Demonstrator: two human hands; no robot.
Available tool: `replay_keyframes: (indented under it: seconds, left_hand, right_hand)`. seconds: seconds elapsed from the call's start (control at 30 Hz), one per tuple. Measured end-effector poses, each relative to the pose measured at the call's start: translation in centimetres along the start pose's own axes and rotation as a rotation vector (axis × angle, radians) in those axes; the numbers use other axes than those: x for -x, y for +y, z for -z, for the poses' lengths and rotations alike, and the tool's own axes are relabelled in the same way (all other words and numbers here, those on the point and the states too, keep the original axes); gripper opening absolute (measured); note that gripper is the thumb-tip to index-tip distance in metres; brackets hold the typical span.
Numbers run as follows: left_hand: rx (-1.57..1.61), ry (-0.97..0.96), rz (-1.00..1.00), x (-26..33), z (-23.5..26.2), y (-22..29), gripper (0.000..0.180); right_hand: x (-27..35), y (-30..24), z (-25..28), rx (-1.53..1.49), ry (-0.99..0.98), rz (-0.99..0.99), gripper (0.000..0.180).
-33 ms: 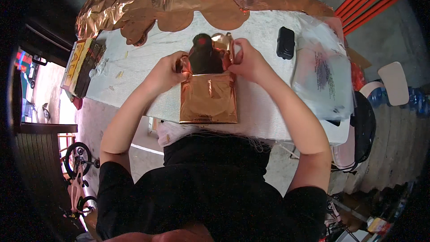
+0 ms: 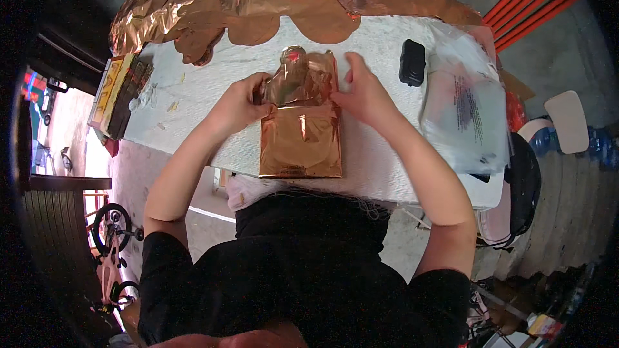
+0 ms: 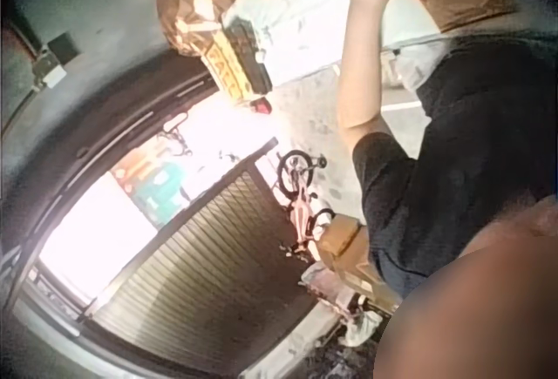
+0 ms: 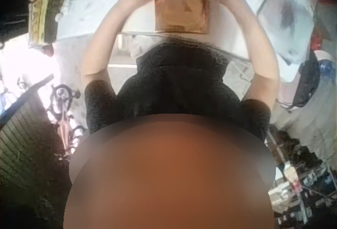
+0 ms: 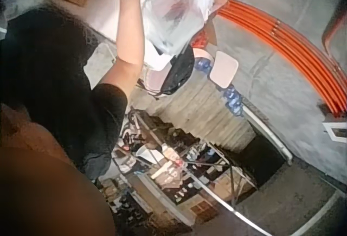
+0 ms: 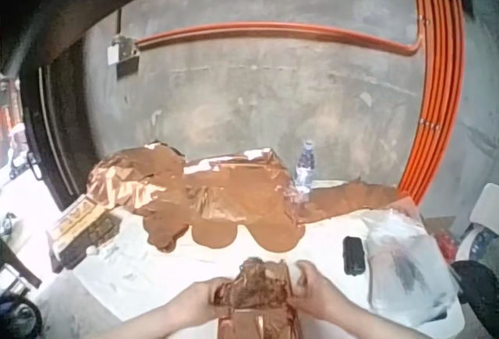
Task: The person folds a large gold foil balloon on a table by hand.
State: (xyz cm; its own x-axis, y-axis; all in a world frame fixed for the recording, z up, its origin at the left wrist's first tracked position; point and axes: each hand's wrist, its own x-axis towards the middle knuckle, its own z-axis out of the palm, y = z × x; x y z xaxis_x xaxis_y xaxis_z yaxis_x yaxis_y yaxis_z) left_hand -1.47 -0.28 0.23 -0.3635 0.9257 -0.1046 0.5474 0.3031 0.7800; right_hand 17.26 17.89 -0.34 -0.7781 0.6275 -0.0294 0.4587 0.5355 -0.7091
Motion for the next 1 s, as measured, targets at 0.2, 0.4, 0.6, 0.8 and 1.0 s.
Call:
replay_keyframes:
  seconds: [0.2,0.4,0.6,0.8,1.0]
  left_hand:
    - [0.174,0.24,-0.086,3.0,0.8,-0.7,0.028]
    - [-0.239,0.125,-0.472,6.7,0.5,-2.1,0.022]
    - [-0.412,0.072,-0.574,7.0,-0.3,-2.1,0.032]
    - [-0.484,-0.007,-0.677,6.5,0.1,-1.7,0.039]
    - [-0.407,-0.069,-0.679,5.5,0.4,-1.3,0.033]
  right_hand:
    - [4.8,-1.2,-2.1,0.286,0.095,0.645,0.067]
    - [5.9,-0.7,-3.7,0.457,-0.138,0.611,0.078]
    - [5.9,-0.3,-3.9,0.442,-0.16,0.612,0.08]
    - [6.2,-0.6,-3.9,0.449,-0.163,0.602,0.081]
    - [6.0,-0.8,-3.6,0.442,-0.164,0.593,0.08]
